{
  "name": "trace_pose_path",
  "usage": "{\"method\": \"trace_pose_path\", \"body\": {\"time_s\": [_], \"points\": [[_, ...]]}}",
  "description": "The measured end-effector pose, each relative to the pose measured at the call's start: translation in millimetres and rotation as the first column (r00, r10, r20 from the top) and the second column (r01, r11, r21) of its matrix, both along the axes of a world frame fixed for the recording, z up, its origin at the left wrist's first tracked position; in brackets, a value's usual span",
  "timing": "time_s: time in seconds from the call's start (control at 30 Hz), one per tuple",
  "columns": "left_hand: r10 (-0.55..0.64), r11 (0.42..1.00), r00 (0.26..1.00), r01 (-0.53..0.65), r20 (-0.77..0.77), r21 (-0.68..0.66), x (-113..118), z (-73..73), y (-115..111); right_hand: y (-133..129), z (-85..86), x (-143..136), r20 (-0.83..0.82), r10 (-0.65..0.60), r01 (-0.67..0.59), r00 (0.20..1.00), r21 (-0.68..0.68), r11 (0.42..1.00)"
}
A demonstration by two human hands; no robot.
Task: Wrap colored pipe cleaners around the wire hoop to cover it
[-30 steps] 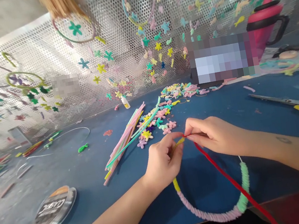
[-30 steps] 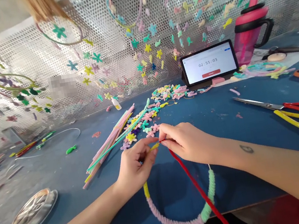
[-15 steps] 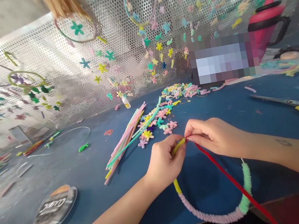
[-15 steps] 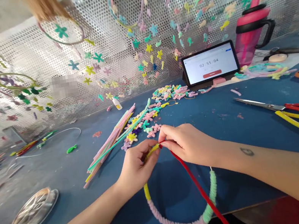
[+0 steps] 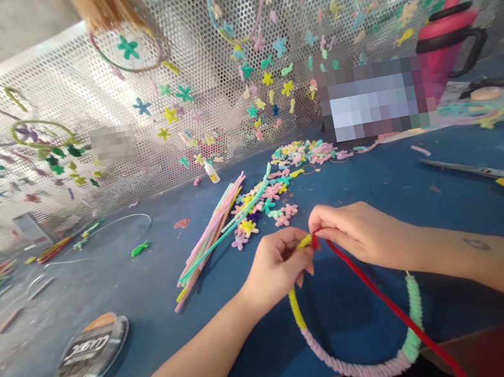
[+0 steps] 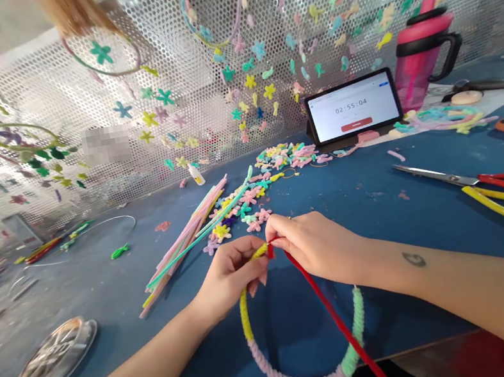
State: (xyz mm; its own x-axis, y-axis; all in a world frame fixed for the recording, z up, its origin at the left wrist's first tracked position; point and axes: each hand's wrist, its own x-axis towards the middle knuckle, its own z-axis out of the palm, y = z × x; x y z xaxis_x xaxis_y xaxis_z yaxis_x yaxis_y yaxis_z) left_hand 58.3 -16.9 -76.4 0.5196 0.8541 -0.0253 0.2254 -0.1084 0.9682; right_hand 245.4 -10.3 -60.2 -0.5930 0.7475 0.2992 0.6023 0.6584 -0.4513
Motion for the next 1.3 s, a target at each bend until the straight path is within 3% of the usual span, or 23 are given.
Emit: {"method": "trace_pose_path", "body": {"time_s": [0.07, 0.17, 0.37, 0.53, 0.63, 0.73, 0.8, 1.03, 1.1, 1.13, 1.23, 1.3], "points": [[0.007, 0.988, 0.994, 0.011, -0.113, 0.154, -0.6, 2.0, -0.1, 1.1, -2.7, 0.6, 0.012, 0.002, -0.002, 1.000, -0.002, 1.000], [0.100, 0.925, 0.952, 0.018, -0.289, 0.378, 0.8, 3.3, -2.5, 2.8, -6.1, 1.3, 0.027, 0.000, 0.000, 1.000, -0.016, 1.000], [0.247, 0.824, 0.832, 0.089, -0.497, 0.559, 5.0, 0.8, -4.4, 5.0, -10.7, 1.3, 0.048, -0.002, 0.003, 0.999, -0.031, 1.000], [0.366, 0.686, 0.738, 0.199, -0.568, 0.700, 3.2, -2.2, -5.6, 5.1, -12.9, 0.8, 0.057, -0.015, 0.016, 0.998, -0.017, 1.000], [0.469, 0.557, 0.690, 0.254, -0.552, 0.791, 1.6, -2.8, -7.4, 4.6, -13.1, -0.3, 0.057, -0.027, 0.028, 0.998, -0.021, 0.999], [0.527, 0.443, 0.679, 0.294, -0.511, 0.847, 0.0, -2.1, -8.6, 3.7, -12.6, -1.2, 0.054, -0.027, 0.028, 0.998, -0.020, 0.999], [0.512, 0.423, 0.696, 0.306, -0.504, 0.853, -1.2, -1.0, -8.9, 2.8, -11.9, -1.2, 0.047, -0.021, 0.022, 0.999, -0.018, 1.000], [0.395, 0.511, 0.799, 0.219, -0.453, 0.831, -4.4, 3.9, -9.0, 0.7, -9.8, 0.6, 0.035, -0.015, 0.015, 0.999, -0.004, 1.000], [0.345, 0.597, 0.852, 0.125, -0.395, 0.792, -3.7, 6.1, -8.1, -0.1, -9.6, 0.6, 0.034, -0.006, 0.007, 0.999, -0.004, 1.000], [0.311, 0.667, 0.882, 0.064, -0.355, 0.743, -2.9, 7.3, -7.2, -0.5, -9.5, 0.5, 0.033, -0.003, 0.003, 0.999, -0.003, 1.000], [0.186, 0.916, 0.969, -0.112, -0.161, 0.384, -0.4, 9.7, -2.3, -2.2, -9.3, 0.1, 0.035, 0.006, -0.006, 0.999, 0.013, 1.000], [0.149, 0.988, 0.989, -0.150, 0.020, 0.047, 0.6, 9.6, 2.4, -3.2, -9.1, 0.0, 0.034, 0.016, -0.017, 0.999, 0.026, 1.000]]}}
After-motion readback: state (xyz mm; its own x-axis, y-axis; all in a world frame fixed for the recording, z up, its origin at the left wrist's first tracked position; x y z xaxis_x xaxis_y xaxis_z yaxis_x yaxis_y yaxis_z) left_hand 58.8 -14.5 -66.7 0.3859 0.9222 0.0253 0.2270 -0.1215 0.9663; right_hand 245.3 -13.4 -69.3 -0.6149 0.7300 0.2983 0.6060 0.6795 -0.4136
